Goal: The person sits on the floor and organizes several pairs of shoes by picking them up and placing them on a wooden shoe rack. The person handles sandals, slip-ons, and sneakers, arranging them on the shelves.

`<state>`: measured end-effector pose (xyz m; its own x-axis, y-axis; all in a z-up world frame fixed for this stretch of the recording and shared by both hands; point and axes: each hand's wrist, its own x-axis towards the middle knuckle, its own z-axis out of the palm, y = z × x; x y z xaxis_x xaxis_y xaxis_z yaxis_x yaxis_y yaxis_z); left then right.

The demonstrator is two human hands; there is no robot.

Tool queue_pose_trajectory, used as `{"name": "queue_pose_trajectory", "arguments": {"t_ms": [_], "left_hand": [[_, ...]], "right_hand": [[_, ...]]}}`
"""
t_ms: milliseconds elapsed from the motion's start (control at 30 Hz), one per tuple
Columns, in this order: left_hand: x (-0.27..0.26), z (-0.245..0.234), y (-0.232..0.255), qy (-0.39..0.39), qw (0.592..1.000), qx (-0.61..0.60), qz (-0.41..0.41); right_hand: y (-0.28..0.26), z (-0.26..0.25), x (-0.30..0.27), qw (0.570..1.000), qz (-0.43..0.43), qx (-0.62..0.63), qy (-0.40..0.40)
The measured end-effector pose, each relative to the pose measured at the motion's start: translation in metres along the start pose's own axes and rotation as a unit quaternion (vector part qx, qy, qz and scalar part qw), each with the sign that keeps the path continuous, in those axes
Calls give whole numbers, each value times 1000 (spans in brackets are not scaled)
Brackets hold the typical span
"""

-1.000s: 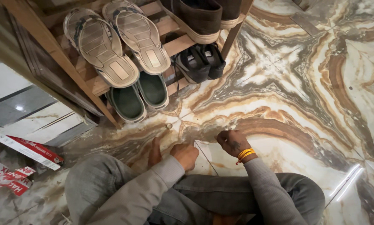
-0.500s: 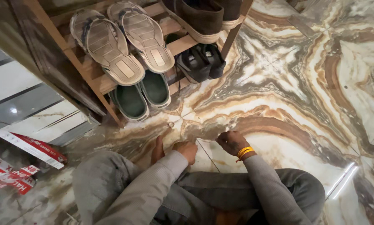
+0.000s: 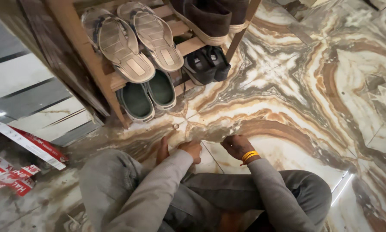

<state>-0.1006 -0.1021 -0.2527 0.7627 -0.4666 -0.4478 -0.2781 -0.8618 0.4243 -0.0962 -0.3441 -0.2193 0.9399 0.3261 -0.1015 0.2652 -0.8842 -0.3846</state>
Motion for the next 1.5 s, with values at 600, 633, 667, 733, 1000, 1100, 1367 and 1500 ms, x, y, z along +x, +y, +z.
{"name": "queue_pose_trajectory", "arguments": {"t_ms": [600,633,667,733,1000,1100,1367,1500], "left_hand": [[-17,-10,8,-76,997,-1,-32],[-17,-10,9,-80,996,-2,-35],[-16,-10,9,-83,996,-3,-38],[-15,-10,10,-89,995,-2,-44],[-13,-12,11,-107,991,-11,-73],[-11,-8,13,-107,991,-15,-85],[-10,1,6,-125,990,-17,-70],[-3,-1,8,-149,986,-17,-72]], "right_hand": [[-41,-29,5,1000,-4,2,-4],[-43,-33,8,1000,-2,14,0],[-45,-37,11,1000,-1,25,3],[-47,-47,21,999,18,26,0],[-47,-123,101,983,-35,56,173],[-62,-176,137,961,-12,116,250],[-96,-262,197,930,-132,264,217],[-79,-238,192,963,-102,205,-145]]}}
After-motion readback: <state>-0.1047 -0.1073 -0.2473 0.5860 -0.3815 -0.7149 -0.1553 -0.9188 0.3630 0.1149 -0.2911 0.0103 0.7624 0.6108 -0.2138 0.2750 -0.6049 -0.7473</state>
